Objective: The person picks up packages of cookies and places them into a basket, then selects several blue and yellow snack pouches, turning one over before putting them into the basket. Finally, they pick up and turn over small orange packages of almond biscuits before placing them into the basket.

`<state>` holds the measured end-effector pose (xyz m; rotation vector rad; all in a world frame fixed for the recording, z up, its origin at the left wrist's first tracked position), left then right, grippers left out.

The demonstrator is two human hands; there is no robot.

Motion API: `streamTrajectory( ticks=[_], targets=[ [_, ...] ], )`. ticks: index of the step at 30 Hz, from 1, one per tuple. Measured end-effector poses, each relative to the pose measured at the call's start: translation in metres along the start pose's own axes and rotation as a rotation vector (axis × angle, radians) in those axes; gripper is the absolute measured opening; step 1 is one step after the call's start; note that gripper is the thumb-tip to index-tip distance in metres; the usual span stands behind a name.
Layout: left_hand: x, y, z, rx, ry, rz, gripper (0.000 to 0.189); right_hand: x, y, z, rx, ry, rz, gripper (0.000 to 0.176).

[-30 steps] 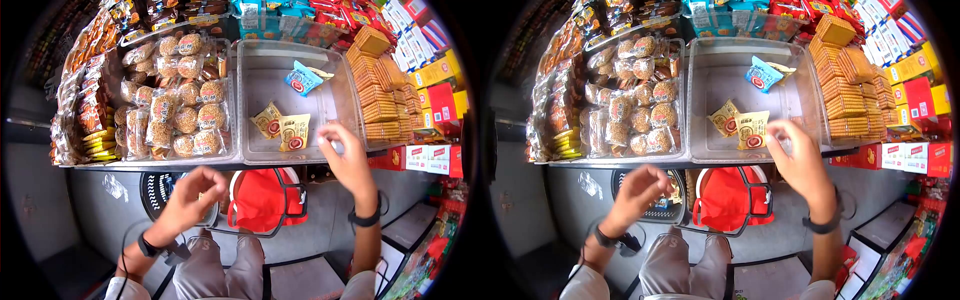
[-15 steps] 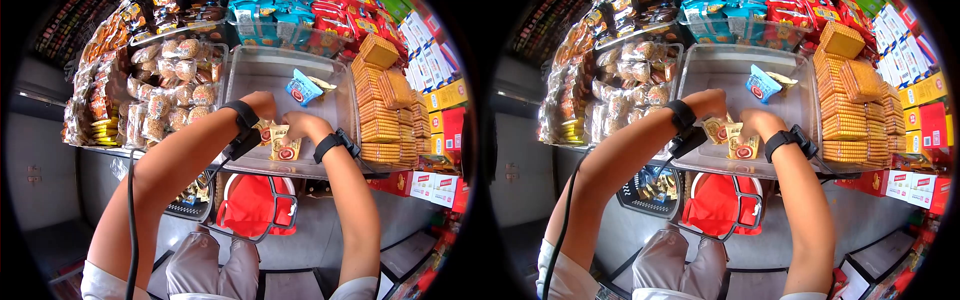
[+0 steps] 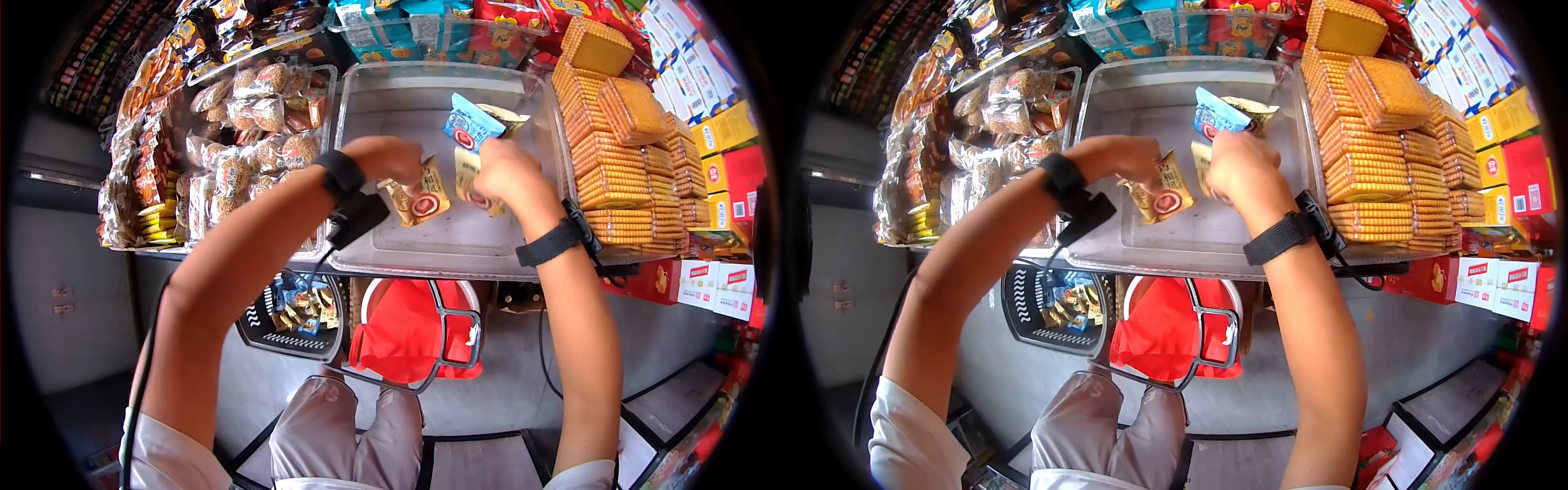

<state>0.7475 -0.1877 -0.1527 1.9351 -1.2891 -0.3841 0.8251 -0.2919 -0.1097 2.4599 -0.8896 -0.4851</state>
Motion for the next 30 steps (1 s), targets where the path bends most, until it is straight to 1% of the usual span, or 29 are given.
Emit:
streamTrajectory(
  ticks=[2,3,5,6,7,8,9,10,11,13,14,15,17,19,21,22,23,25,26,27,29,30],
  targets=[
    [-0.002,0.017,-0.011,-0.058,0.046,-0.025,0.045,0.016,-0.010,-0.022,0.218,-0.195,0.025,0.037],
    [-0.005,0.023,-0.015,-0.052,0.043,-0.028,0.045,0.015,-0.010,-0.038,0.383,-0.140,-0.001,0.039],
    [-0.006,0.038,-0.025,-0.042,0.053,0.034,0.048,0.002,0.005,-0.064,0.755,-0.115,-0.142,0.040],
    [-0.004,0.050,-0.030,-0.053,0.052,0.069,0.049,-0.001,0.003,-0.068,0.763,-0.117,-0.151,0.040],
    [-0.007,0.059,-0.036,-0.041,0.051,0.060,0.049,0.000,-0.006,-0.066,0.668,-0.104,-0.093,0.039],
    [-0.007,0.069,-0.038,-0.077,0.187,0.095,0.050,0.001,-0.016,-0.065,0.573,-0.089,-0.038,0.038],
    [-0.006,0.081,-0.038,-0.115,0.327,0.131,0.051,0.005,-0.028,-0.066,0.577,-0.088,-0.052,0.038],
    [0.003,0.110,-0.051,-0.082,0.292,0.129,0.054,0.014,-0.052,-0.050,0.369,-0.063,-0.036,0.046],
    [0.002,0.124,-0.055,-0.074,0.300,0.119,0.054,0.019,-0.066,-0.036,0.163,-0.034,-0.019,0.055],
    [0.004,0.145,-0.061,-0.056,0.387,0.232,0.057,0.013,-0.050,-0.036,0.306,0.096,0.005,0.053],
    [0.005,0.154,-0.062,-0.057,0.400,0.311,0.057,0.021,-0.056,-0.027,0.209,-0.110,0.000,0.058],
    [0.000,0.161,-0.063,-0.050,0.411,0.304,0.057,0.022,-0.058,-0.024,0.206,-0.102,-0.012,0.058],
    [-0.002,0.181,-0.068,-0.026,0.406,0.354,0.058,0.020,-0.063,-0.021,0.226,-0.102,-0.068,0.056],
    [-0.005,0.199,-0.072,0.018,0.400,0.355,0.058,0.020,-0.071,-0.014,0.195,-0.104,-0.104,0.053],
    [-0.008,0.210,-0.073,0.084,0.281,0.349,0.058,0.025,-0.083,0.002,0.139,-0.132,-0.154,0.051],
    [-0.010,0.214,-0.072,0.099,0.358,0.382,0.057,0.026,-0.086,0.008,0.155,-0.171,-0.170,0.051],
    [-0.014,0.218,-0.068,0.108,0.357,0.383,0.057,0.026,-0.089,0.015,0.162,-0.167,-0.173,0.051],
    [-0.023,0.226,-0.068,0.197,0.415,0.357,0.055,0.022,-0.079,0.012,0.229,-0.148,-0.132,0.052],
    [-0.029,0.232,-0.063,0.193,0.494,0.329,0.054,0.017,-0.072,0.011,0.258,-0.072,-0.153,0.049],
    [-0.032,0.238,-0.059,0.193,0.492,0.332,0.054,0.014,-0.063,0.011,0.260,-0.071,-0.150,0.049],
    [-0.049,0.250,-0.050,0.172,0.537,0.230,0.053,0.014,-0.043,0.009,0.228,-0.354,-0.109,0.047],
    [-0.056,0.257,-0.047,0.152,0.543,0.204,0.050,0.011,-0.032,0.005,0.184,-0.422,-0.110,0.042]
  ],
)
Point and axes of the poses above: each hand's wrist, its own y-axis away from the middle knuckle, its own z-axis out of the palm, x = y × z, the point moved 8 cm from there along -y, towards the middle knuckle, and after that the axes turned 2 degrees about -z, right-handed, at the moved point
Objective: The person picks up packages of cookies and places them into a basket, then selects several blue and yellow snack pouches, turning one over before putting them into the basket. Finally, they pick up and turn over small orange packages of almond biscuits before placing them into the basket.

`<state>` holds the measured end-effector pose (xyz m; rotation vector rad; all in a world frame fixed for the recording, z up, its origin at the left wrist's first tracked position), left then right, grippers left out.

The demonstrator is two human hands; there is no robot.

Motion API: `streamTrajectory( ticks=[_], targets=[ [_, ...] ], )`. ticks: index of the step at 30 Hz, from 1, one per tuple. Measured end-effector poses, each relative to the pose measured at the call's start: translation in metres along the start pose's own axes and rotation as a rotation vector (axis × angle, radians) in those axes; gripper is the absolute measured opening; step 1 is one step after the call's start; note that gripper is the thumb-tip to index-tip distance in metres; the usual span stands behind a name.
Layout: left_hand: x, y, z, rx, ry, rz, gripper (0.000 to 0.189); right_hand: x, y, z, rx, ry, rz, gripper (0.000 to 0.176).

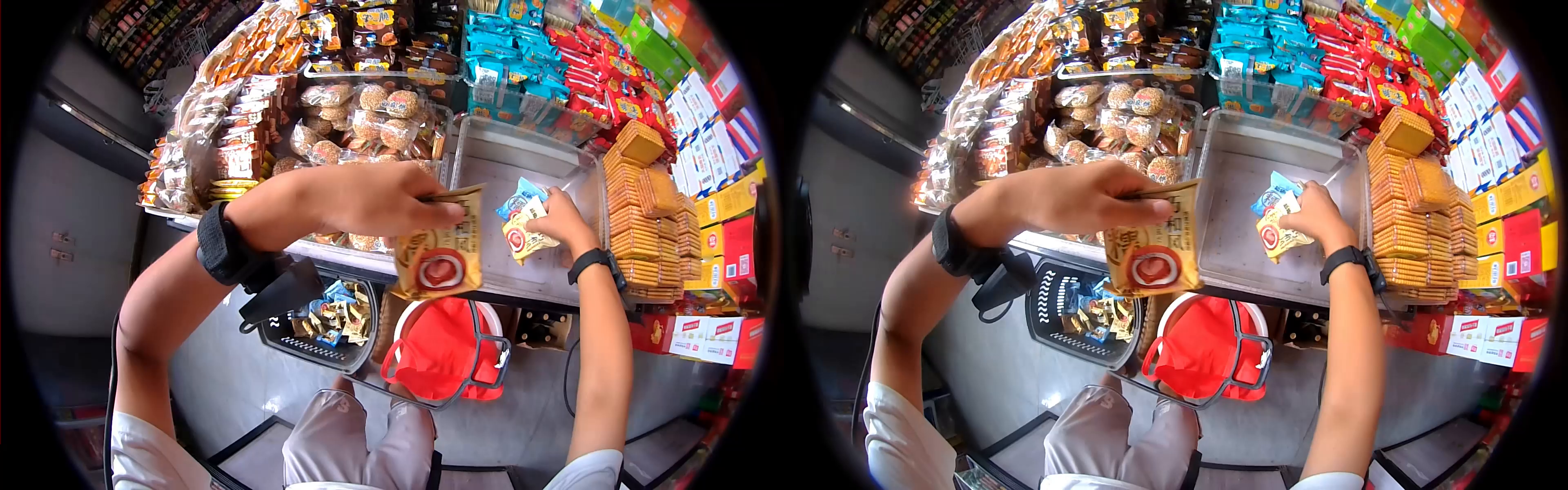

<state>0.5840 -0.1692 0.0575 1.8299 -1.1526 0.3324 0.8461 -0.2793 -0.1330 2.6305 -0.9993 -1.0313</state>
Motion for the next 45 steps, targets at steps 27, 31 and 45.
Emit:
streamTrajectory(
  ticks=[27,31,45],
  targets=[
    [0.025,0.358,-0.103,0.255,-0.366,0.491,0.036,-0.507,0.338,-0.112,-0.194,0.189,-0.826,0.035],
    [0.002,0.381,-0.101,0.157,-0.437,0.264,0.053,-0.534,0.350,-0.103,-0.200,0.215,-0.794,0.035],
    [-0.025,0.423,-0.094,0.284,-0.254,0.354,0.038,-0.603,0.390,-0.067,-0.253,0.163,-0.934,0.036]
  ],
)
Point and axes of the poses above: each hand's wrist, its own y-axis away from the middle knuckle, its own z-axis out of the palm, x = y × z, the point moved 8 cm from there along -y, towards the middle knuckle, and after that the axes turned 2 degrees about -z, right-handed, at the moved point
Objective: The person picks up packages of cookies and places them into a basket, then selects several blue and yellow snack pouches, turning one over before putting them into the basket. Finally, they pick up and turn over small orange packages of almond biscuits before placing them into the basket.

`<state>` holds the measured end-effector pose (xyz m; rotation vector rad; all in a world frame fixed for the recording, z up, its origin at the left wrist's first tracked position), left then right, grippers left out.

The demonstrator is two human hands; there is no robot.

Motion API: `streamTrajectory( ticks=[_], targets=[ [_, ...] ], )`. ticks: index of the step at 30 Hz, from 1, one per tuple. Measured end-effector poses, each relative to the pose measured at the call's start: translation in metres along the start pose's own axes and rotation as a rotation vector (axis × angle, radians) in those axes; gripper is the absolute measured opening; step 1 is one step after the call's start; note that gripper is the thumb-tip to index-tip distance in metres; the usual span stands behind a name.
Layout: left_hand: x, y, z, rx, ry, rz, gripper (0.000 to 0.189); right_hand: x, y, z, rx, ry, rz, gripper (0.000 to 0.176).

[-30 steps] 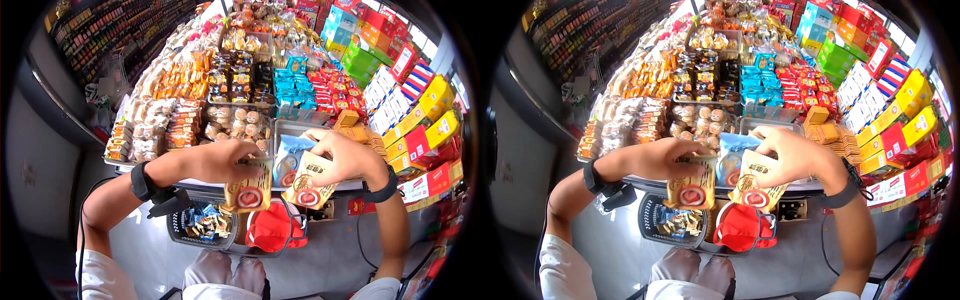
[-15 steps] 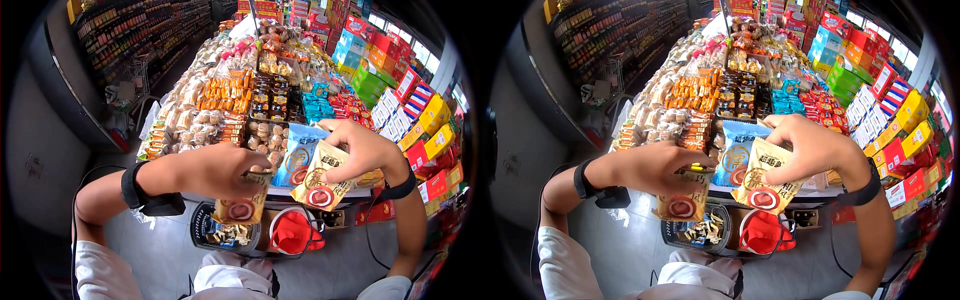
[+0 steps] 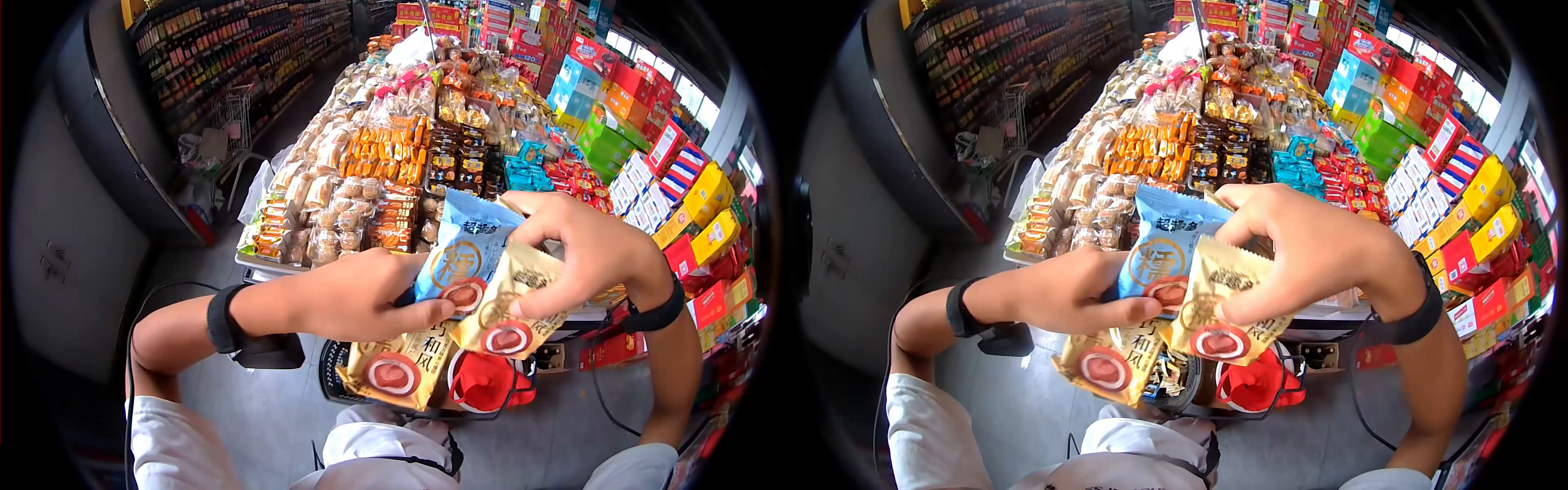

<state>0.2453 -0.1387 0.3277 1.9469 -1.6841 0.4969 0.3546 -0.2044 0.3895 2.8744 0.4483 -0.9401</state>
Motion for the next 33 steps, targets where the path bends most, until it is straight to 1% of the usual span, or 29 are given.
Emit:
streamTrajectory(
  ticks=[2,3,4,6,8,10,11,12,14,16,18,20,21,23,26,28,33],
  targets=[
    [0.000,0.008,0.000,-0.018,0.238,0.107,0.036,-0.011,0.002,0.002,-0.019,0.040,-0.061,0.035],
    [0.001,0.012,0.002,-0.063,0.291,0.097,0.039,-0.015,0.001,0.003,-0.005,-0.007,-0.109,0.035],
    [0.000,0.015,0.005,-0.063,0.288,0.090,0.039,-0.015,0.000,0.005,-0.004,-0.010,-0.115,0.035],
    [0.005,0.021,0.010,-0.041,0.349,0.189,0.040,-0.018,0.000,0.010,-0.008,-0.028,-0.191,0.030],
    [0.005,0.025,0.010,-0.039,0.361,0.183,0.040,-0.022,-0.003,0.011,-0.035,-0.030,-0.167,0.030],
    [0.000,0.029,0.013,-0.109,0.438,0.060,0.042,-0.025,-0.007,0.014,-0.059,0.011,-0.159,0.030],
    [-0.001,0.030,0.013,-0.096,0.445,0.108,0.043,-0.024,-0.009,0.014,-0.059,0.005,-0.160,0.030],
    [-0.006,0.030,0.018,-0.099,0.447,0.104,0.043,-0.023,-0.012,0.017,-0.079,0.003,-0.166,0.030],
    [-0.005,0.034,0.014,0.046,0.505,0.231,0.038,-0.023,-0.016,0.022,-0.099,-0.004,-0.175,0.030],
    [-0.007,0.038,0.015,0.044,0.527,0.214,0.038,-0.024,-0.021,0.024,-0.092,-0.083,-0.189,0.029],
    [-0.010,0.042,0.015,0.044,0.551,0.200,0.039,-0.024,-0.025,0.027,-0.094,-0.091,-0.218,0.029],
    [-0.016,0.043,0.017,0.022,0.577,0.135,0.040,-0.025,-0.028,0.028,-0.099,-0.095,-0.246,0.029],
    [-0.015,0.045,0.014,0.025,0.578,0.132,0.040,-0.023,-0.030,0.030,-0.123,-0.067,-0.226,0.029],
    [-0.018,0.047,0.016,-0.060,0.547,0.050,0.041,-0.022,-0.033,0.033,-0.147,-0.038,-0.207,0.030],
    [-0.023,0.047,0.019,-0.097,0.568,0.035,0.042,-0.022,-0.037,0.037,-0.136,-0.089,-0.176,0.033],
    [-0.026,0.046,0.024,-0.094,0.591,0.026,0.042,-0.019,-0.038,0.038,-0.153,-0.084,-0.144,0.035],
    [-0.033,0.044,0.028,-0.106,0.596,-0.002,0.042,-0.010,-0.042,0.043,-0.161,-0.049,-0.141,0.041]
  ],
)
Point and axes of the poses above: each hand's wrist, its own y-axis away from the middle knuckle, its own z-axis out of the palm, x = y × z, the point moved 8 cm from there along -y, towards the middle knuckle, and after that the axes turned 2 degrees about -z, right-handed, at the moved point
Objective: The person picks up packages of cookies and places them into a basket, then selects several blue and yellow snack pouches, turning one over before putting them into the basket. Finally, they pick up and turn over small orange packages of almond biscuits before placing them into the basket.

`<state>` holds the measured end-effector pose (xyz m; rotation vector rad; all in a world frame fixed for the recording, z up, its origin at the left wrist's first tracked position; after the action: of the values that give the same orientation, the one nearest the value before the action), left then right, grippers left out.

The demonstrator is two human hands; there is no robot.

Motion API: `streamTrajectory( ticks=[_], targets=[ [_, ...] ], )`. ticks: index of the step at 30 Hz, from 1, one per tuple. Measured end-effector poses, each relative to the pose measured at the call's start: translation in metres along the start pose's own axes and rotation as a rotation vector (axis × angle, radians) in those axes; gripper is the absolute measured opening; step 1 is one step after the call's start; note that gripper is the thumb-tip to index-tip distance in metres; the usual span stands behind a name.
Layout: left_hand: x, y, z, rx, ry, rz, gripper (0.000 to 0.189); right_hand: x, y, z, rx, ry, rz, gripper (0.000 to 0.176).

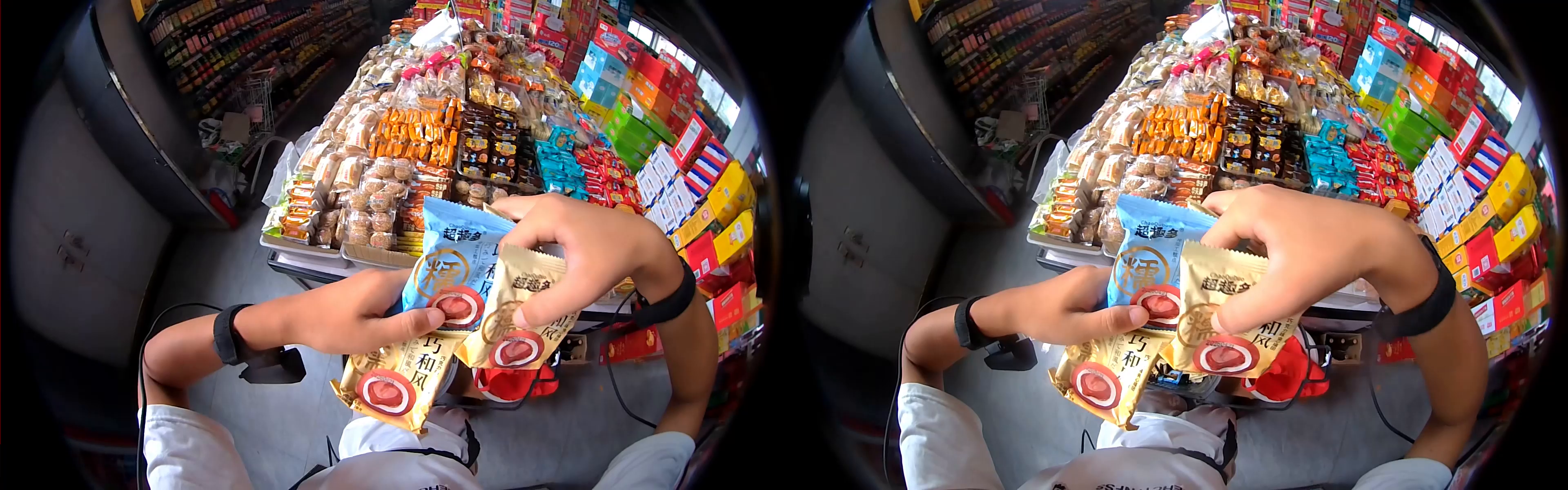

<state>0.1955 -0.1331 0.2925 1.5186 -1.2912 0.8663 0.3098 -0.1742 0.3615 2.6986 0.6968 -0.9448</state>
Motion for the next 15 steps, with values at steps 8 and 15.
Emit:
streamTrajectory(
  ticks=[8,15],
  targets=[
    [-0.010,-0.007,0.002,-0.033,0.065,0.010,0.043,0.018,0.002,0.004,-0.063,0.004,0.085,0.051],
    [-0.010,-0.007,0.002,-0.037,0.109,0.013,0.045,0.023,0.002,0.006,-0.069,0.029,0.062,0.054]
  ],
)
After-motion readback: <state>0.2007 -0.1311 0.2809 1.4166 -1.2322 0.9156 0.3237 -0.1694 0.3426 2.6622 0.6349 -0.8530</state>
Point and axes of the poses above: each hand's wrist, its own y-axis away from the middle knuckle, its own z-axis out of the palm, x = y × z, the point moved 8 cm from there along -y, towards the middle knuckle, and after that the axes turned 2 degrees about -z, right-handed, at the moved point
